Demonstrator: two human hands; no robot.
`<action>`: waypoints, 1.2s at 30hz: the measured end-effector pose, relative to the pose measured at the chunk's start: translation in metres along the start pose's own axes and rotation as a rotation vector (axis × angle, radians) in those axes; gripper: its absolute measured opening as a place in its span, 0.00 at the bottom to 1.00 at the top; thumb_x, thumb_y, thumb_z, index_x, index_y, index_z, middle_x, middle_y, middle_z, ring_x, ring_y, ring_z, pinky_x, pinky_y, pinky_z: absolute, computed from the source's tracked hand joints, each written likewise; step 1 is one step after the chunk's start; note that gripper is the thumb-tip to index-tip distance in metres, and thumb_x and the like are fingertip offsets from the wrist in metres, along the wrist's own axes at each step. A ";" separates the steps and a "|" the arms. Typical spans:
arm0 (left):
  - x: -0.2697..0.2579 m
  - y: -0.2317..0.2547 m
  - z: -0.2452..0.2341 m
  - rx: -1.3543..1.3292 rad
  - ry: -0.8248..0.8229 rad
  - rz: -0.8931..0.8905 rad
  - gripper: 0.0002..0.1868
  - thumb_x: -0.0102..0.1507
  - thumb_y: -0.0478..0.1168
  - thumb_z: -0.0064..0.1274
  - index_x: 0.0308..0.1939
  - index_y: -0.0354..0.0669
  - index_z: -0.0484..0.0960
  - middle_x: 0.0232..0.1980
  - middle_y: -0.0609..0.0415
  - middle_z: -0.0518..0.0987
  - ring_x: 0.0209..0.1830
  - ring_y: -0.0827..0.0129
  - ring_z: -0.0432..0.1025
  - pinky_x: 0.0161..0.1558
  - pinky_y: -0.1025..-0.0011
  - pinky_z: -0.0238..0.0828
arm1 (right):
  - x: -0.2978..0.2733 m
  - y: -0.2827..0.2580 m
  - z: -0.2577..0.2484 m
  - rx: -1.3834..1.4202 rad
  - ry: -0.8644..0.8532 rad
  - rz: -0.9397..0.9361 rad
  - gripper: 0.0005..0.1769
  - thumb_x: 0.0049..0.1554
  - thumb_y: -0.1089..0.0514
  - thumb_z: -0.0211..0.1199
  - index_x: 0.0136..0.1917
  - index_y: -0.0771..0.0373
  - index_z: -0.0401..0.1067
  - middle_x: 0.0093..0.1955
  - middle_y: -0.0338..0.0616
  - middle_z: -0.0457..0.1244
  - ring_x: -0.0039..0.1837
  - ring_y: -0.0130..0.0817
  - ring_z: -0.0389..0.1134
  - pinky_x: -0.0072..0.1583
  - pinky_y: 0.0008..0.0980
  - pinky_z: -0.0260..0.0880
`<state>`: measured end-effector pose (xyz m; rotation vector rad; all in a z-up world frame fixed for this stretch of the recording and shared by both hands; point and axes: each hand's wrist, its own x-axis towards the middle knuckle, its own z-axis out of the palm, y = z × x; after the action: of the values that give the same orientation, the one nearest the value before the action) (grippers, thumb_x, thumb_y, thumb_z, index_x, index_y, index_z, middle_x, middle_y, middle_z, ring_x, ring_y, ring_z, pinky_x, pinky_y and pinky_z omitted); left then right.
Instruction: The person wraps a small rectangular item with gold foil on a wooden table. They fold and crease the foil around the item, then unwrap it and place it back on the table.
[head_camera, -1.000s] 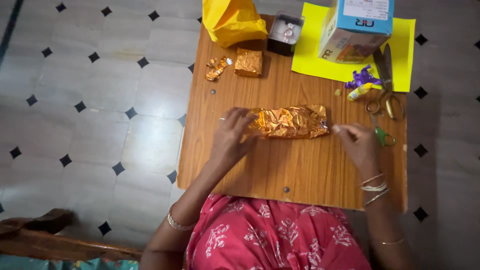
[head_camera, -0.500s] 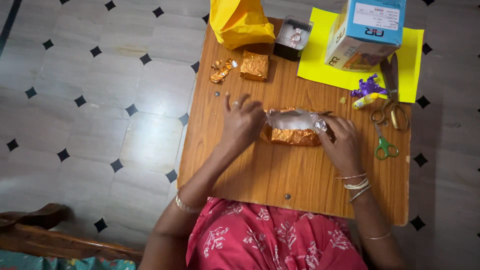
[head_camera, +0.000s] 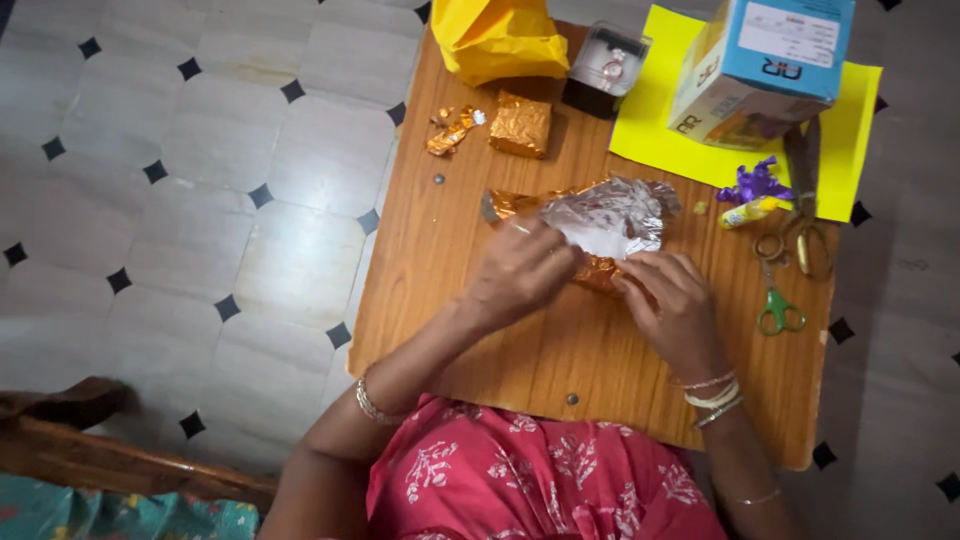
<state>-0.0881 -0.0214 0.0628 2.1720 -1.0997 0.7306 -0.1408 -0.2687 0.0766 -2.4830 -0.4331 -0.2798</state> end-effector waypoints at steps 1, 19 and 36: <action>-0.005 0.004 0.005 0.000 -0.090 -0.036 0.05 0.64 0.36 0.59 0.42 0.43 0.79 0.40 0.52 0.77 0.43 0.58 0.75 0.46 0.59 0.72 | 0.004 -0.003 0.003 0.021 0.003 -0.020 0.16 0.57 0.62 0.70 0.60 0.62 0.77 0.60 0.44 0.68 0.64 0.42 0.68 0.65 0.41 0.69; -0.032 -0.079 0.022 -0.068 -0.500 -0.557 0.28 0.64 0.55 0.58 0.67 0.56 0.75 0.59 0.48 0.82 0.56 0.54 0.77 0.60 0.49 0.69 | 0.016 0.047 0.041 0.272 0.028 -0.066 0.24 0.63 0.52 0.63 0.71 0.59 0.70 0.72 0.48 0.64 0.72 0.45 0.65 0.70 0.42 0.65; -0.050 -0.070 0.012 -0.436 -0.216 -0.438 0.09 0.62 0.45 0.64 0.40 0.46 0.89 0.37 0.54 0.84 0.35 0.64 0.78 0.40 0.65 0.75 | 0.022 0.059 0.035 0.178 -0.177 -0.025 0.49 0.43 0.37 0.75 0.74 0.52 0.67 0.73 0.48 0.62 0.76 0.46 0.59 0.75 0.48 0.58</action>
<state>-0.0518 0.0295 0.0022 2.0291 -0.7493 0.0521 -0.0956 -0.2881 0.0238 -2.3370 -0.5382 -0.0283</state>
